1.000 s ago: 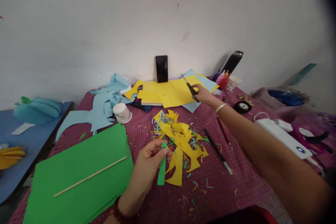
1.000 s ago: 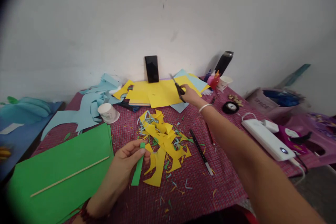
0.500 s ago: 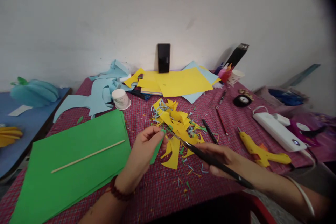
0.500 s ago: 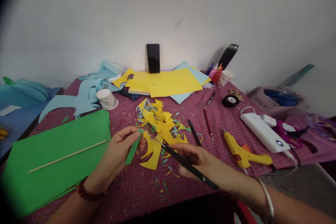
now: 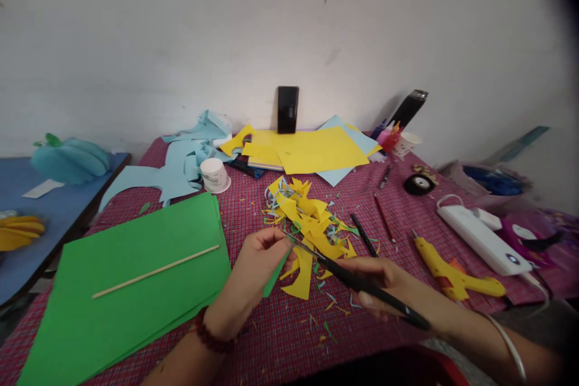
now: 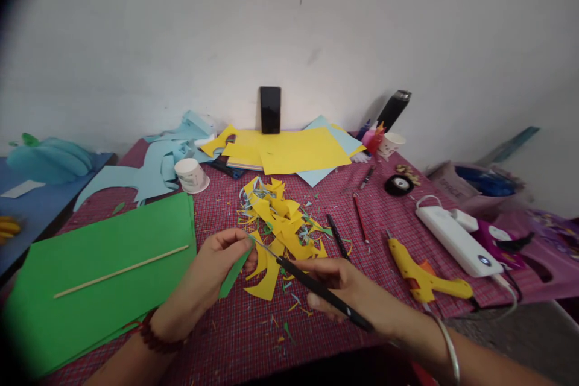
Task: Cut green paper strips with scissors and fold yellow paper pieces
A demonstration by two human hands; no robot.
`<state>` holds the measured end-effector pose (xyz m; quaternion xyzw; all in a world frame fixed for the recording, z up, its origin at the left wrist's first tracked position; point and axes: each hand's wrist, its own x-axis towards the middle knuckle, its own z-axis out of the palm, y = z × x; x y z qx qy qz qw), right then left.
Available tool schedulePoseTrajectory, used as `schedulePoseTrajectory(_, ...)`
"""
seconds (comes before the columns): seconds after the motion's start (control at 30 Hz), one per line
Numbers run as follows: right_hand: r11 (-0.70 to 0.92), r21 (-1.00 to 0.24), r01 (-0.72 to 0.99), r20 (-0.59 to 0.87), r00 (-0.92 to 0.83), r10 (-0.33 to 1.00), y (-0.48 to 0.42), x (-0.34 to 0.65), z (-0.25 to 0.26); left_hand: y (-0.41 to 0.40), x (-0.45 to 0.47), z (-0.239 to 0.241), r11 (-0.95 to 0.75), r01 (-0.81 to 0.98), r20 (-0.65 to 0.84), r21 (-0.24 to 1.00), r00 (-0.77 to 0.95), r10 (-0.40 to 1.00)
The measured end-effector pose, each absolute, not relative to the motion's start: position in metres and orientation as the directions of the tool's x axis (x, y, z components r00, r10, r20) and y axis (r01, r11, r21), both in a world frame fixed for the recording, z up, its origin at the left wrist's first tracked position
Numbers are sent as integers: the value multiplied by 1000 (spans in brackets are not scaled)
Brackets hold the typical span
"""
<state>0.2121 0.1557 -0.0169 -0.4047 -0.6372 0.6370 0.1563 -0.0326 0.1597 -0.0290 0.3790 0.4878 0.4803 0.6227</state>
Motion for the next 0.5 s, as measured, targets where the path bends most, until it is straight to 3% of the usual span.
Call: schedulePoseTrajectory(0.5,-153,-941,301,-317,-635,704,157,207,-12,162,-32,-34,252,-134,-248,958,48,968)
